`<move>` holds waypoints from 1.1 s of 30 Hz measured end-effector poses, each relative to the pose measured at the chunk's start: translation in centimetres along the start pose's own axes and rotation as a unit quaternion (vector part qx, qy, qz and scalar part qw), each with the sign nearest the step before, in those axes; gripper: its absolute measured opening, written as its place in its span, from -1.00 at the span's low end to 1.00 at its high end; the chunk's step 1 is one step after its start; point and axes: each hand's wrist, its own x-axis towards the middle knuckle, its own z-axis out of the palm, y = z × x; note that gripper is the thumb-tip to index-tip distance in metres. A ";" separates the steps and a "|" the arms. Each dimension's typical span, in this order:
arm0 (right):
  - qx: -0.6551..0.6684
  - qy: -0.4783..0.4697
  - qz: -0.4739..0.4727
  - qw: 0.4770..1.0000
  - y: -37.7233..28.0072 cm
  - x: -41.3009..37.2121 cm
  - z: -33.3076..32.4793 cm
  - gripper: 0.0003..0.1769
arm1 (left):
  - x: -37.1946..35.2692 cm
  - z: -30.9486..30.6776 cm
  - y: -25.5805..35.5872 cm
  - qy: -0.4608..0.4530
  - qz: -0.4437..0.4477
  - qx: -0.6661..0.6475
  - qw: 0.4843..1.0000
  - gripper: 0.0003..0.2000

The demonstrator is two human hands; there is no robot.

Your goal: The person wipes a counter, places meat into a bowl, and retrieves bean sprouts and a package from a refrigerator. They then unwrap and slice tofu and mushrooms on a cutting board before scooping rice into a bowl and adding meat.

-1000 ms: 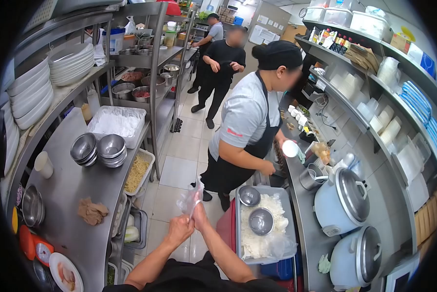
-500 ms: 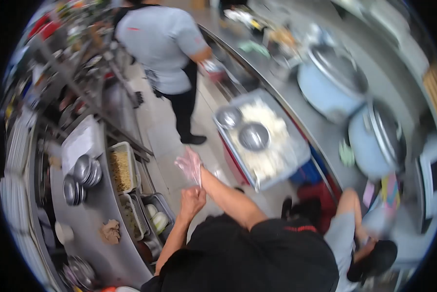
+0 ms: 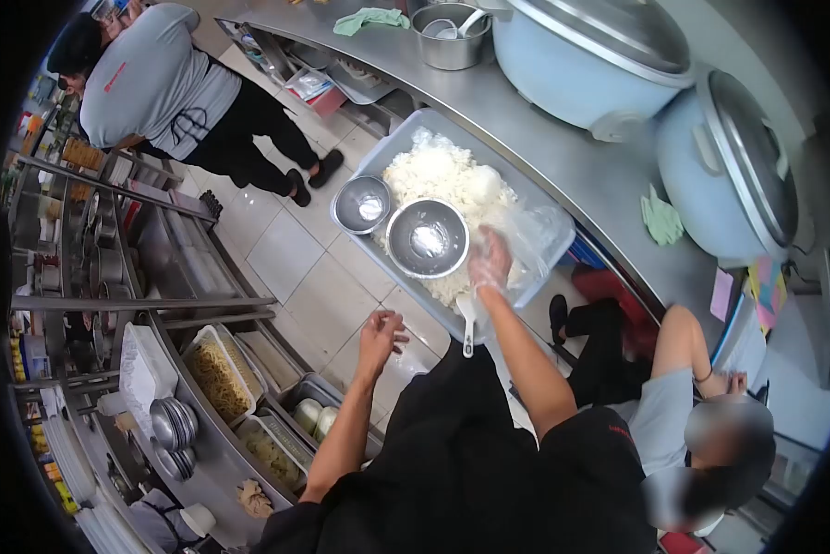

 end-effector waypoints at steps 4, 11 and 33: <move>-0.173 -0.022 -0.105 0.979 -0.7 11.0 2.0 -0.27 | 8.6 1.6 1.7 0.009 -0.124 -0.090 0.988 -0.46; -0.349 -0.293 -0.045 0.889 2.7 18.3 6.8 -0.19 | 15.5 3.5 -0.1 0.016 -0.178 -0.108 0.978 -0.74; -0.167 -0.347 -0.003 0.923 -9.5 5.8 6.3 -0.33 | 13.8 3.6 4.9 -0.004 -0.138 -0.085 0.987 -0.77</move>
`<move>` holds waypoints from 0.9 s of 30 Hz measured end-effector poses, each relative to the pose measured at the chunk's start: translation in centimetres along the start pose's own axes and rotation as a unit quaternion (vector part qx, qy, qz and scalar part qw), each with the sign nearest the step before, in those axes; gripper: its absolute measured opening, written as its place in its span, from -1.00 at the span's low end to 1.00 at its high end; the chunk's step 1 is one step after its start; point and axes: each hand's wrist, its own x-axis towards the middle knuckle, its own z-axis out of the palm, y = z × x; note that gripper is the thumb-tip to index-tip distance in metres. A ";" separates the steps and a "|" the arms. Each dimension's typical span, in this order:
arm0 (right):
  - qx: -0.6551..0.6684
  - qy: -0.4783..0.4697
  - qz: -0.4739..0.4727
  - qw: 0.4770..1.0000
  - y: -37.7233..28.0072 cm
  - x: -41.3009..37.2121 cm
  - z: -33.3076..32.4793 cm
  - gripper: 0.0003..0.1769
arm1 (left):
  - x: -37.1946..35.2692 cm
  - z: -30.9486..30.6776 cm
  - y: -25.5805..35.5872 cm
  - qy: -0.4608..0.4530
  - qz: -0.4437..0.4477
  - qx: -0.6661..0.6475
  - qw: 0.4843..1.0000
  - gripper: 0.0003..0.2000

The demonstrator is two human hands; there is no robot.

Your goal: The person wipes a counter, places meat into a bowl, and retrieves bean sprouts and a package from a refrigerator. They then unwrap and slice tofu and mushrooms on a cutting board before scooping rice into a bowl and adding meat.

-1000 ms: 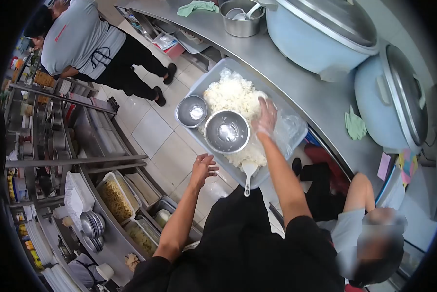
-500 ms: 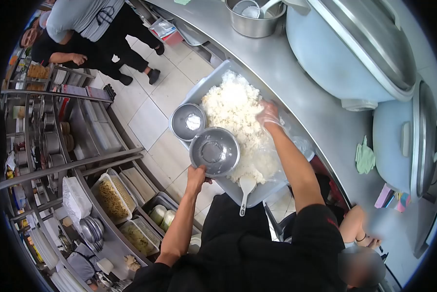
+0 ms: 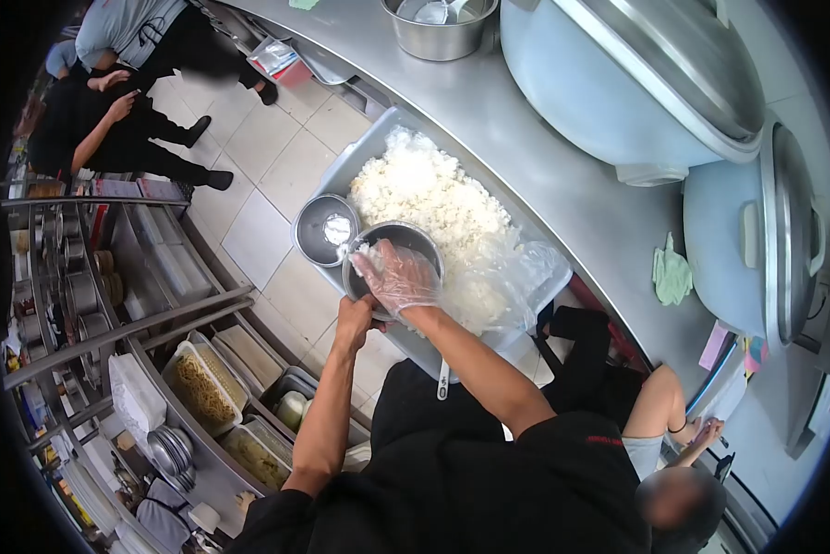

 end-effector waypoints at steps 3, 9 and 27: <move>0.049 0.001 -0.159 0.986 2.0 -0.4 1.1 -0.44 | -0.3 -0.7 -0.4 0.008 -0.013 -0.020 1.000 -0.79; 0.255 0.051 -0.017 0.965 4.5 -6.9 -0.8 -0.65 | -0.8 -2.6 -1.5 -0.007 -0.024 -0.082 0.996 -0.83; -0.197 -0.009 0.067 0.978 10.0 0.9 7.6 0.27 | -5.8 -9.5 -6.7 0.103 -0.012 -0.103 0.989 -0.75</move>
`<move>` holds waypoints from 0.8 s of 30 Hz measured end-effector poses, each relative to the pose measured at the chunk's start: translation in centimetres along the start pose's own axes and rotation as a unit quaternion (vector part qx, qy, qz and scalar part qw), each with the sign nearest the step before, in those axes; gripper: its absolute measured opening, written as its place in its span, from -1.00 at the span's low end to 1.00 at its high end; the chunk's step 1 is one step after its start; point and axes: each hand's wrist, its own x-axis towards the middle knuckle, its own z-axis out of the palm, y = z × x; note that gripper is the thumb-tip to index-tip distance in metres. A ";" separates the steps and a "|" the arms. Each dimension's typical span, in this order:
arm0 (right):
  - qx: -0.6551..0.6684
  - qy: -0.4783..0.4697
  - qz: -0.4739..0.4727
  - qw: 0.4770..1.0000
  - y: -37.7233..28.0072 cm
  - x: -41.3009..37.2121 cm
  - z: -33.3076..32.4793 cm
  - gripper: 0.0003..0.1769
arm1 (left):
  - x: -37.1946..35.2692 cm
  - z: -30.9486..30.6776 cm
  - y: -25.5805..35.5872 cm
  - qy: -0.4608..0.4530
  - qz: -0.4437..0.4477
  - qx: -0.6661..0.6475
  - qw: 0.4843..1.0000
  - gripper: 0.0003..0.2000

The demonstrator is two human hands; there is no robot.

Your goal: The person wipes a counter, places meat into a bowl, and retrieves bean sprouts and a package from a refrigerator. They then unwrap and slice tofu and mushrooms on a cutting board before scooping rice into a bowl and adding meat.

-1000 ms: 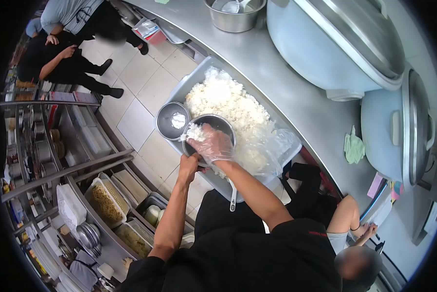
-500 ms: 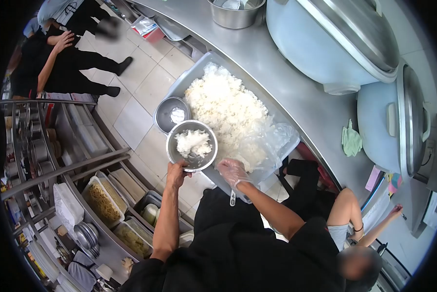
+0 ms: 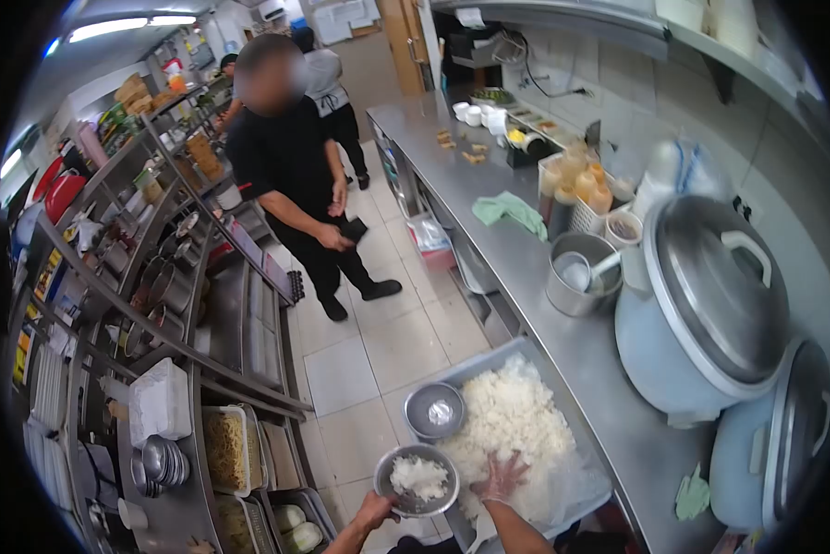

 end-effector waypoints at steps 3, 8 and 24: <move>-0.034 0.007 0.020 0.999 0.5 1.4 1.6 0.10 | 0.4 1.0 -0.3 -0.009 0.001 0.020 1.000 -0.73; -0.007 0.075 -0.011 0.997 4.4 6.4 5.4 -0.20 | 1.8 2.7 -0.8 -0.014 -0.006 0.082 0.997 -0.69; 0.236 0.239 -0.077 0.939 -4.9 -3.8 -9.1 -0.24 | 3.4 12.3 0.3 -0.115 0.076 0.204 0.969 -0.71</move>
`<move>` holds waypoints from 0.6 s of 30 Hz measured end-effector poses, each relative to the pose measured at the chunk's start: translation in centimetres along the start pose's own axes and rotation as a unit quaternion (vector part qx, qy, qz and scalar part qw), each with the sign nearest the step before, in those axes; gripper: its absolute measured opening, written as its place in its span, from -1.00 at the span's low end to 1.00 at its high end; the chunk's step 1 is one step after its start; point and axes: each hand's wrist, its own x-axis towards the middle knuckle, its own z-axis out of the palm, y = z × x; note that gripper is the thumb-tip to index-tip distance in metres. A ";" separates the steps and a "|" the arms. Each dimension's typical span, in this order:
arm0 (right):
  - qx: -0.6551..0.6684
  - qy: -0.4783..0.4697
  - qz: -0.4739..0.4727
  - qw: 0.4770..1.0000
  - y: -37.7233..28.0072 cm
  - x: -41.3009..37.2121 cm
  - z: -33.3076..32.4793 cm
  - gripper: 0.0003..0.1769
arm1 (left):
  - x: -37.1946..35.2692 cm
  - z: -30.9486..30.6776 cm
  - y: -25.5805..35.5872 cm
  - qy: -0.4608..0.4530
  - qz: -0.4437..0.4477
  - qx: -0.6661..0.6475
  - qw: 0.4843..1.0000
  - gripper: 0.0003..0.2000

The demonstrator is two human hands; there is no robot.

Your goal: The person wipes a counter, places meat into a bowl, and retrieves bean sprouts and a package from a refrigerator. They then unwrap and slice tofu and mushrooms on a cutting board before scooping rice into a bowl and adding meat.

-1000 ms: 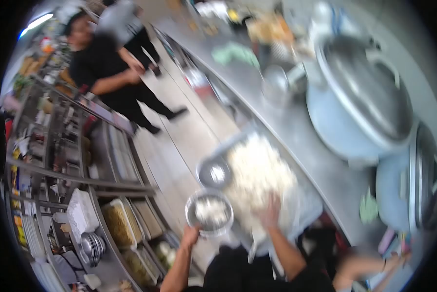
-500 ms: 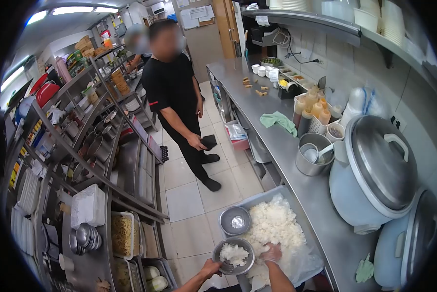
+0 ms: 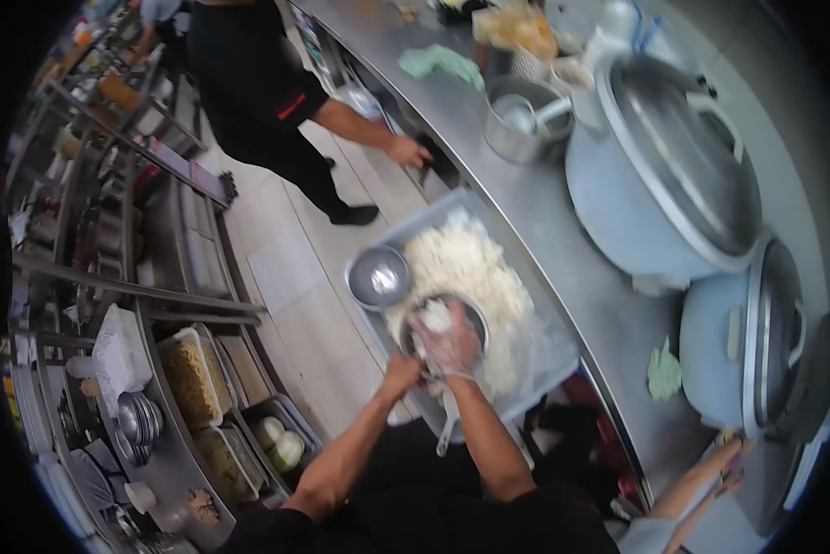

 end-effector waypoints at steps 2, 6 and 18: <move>0.059 -0.022 -0.087 0.994 0.6 -0.3 -0.2 -0.32 | -1.4 0.1 3.1 0.007 0.027 -0.152 0.988 -0.79; 0.079 -0.094 -0.081 0.989 0.5 -0.5 -2.5 -0.47 | -1.1 -0.8 3.4 0.009 0.041 -0.183 0.982 -0.82; -0.021 -0.044 -0.319 0.946 4.4 2.5 -0.6 -0.74 | -1.0 -1.5 1.5 -0.001 0.016 -0.148 0.989 -0.69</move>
